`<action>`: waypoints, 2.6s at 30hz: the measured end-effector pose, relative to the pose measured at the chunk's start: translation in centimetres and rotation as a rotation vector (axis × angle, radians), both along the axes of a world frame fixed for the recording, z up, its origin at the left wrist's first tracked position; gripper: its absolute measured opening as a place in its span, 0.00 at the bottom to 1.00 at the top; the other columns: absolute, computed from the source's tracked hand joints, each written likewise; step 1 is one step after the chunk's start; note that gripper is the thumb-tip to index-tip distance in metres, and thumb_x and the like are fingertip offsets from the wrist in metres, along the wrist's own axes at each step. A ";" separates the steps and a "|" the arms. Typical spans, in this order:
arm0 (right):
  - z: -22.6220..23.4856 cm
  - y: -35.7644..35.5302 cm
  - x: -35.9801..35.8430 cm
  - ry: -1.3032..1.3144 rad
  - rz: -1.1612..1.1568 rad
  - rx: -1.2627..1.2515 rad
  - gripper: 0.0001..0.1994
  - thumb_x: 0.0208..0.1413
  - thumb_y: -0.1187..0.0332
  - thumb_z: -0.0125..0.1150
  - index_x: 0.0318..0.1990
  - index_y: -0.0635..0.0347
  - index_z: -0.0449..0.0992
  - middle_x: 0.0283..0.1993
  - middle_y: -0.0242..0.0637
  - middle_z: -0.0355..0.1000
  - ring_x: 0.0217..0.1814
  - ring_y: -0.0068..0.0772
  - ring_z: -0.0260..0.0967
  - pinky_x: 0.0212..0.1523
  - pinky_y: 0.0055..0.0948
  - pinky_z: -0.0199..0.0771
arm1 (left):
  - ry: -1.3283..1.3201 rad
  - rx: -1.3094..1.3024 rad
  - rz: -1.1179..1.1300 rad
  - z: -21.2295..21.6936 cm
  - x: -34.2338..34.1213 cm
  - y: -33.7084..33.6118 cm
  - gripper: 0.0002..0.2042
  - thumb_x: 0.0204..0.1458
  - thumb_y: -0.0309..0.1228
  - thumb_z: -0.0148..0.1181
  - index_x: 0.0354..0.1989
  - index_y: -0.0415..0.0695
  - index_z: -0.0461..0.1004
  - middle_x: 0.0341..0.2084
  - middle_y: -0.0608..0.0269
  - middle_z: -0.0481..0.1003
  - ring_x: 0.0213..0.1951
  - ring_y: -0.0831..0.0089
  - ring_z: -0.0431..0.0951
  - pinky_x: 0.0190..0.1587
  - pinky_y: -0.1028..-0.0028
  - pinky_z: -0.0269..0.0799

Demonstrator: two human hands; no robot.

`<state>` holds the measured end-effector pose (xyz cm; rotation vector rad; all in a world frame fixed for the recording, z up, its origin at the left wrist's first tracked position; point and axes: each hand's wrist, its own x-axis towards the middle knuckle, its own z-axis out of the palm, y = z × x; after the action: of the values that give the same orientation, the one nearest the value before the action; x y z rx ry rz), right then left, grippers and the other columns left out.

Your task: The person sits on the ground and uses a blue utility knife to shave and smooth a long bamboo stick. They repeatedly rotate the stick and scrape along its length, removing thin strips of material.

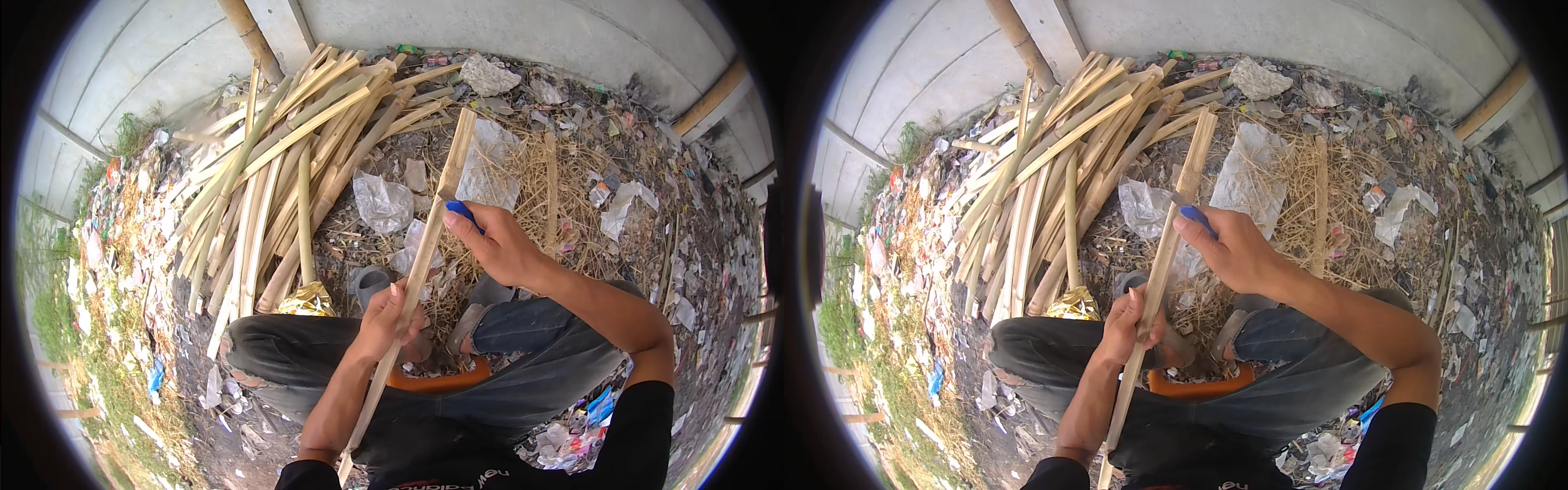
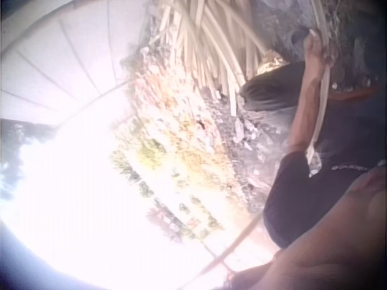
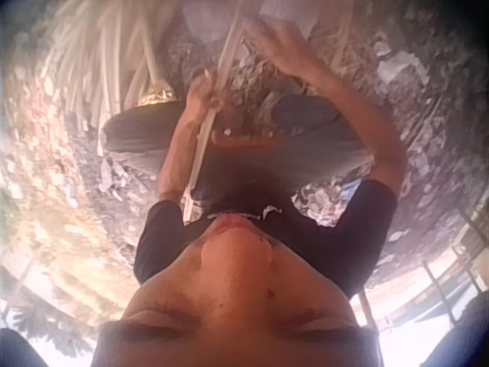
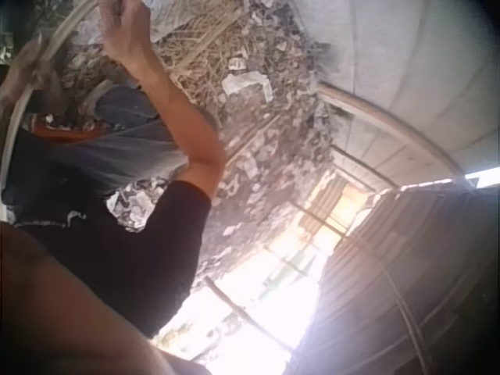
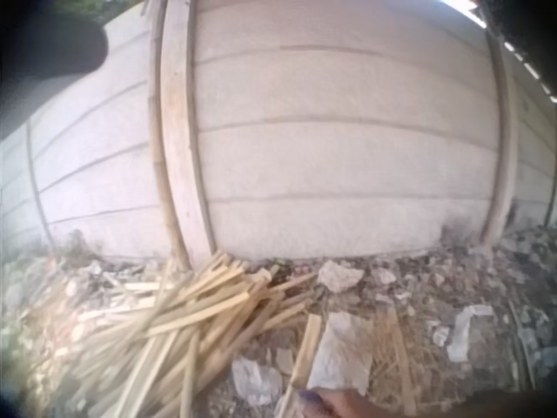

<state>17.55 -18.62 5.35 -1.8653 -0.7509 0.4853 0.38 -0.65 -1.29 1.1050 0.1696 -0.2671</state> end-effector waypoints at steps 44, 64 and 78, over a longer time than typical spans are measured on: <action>-3.4 -1.8 0.6 -0.586 0.197 -0.343 0.34 0.72 0.43 0.46 0.22 0.65 0.74 0.14 0.50 0.66 0.18 0.58 0.68 0.24 0.50 0.68 | 0.045 0.313 0.015 -0.6 -0.3 -1.4 0.12 0.73 0.38 0.50 0.53 0.41 0.69 0.16 0.77 0.59 0.14 0.88 0.57 0.16 0.80 0.53; -1.1 -4.4 12.1 -0.557 -0.105 -0.625 0.33 0.69 0.40 0.48 0.27 0.63 0.79 0.21 0.51 0.73 0.26 0.57 0.75 0.32 0.53 0.74 | -0.194 0.811 0.018 -2.6 0.4 -1.5 0.13 0.71 0.36 0.53 0.51 0.38 0.73 0.16 0.72 0.68 0.16 0.86 0.68 0.17 0.78 0.62; -3.7 -1.4 1.0 -0.551 0.337 -0.377 0.32 0.68 0.40 0.51 0.28 0.63 0.79 0.16 0.50 0.70 0.21 0.59 0.72 0.28 0.53 0.74 | -0.191 0.734 0.063 -1.9 0.1 -0.8 0.15 0.71 0.38 0.52 0.50 0.36 0.73 0.15 0.72 0.67 0.14 0.85 0.66 0.16 0.78 0.60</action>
<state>18.60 -19.99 1.61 -2.2689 -1.4369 0.3344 0.50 -1.43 -3.18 1.8402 0.1332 -0.0319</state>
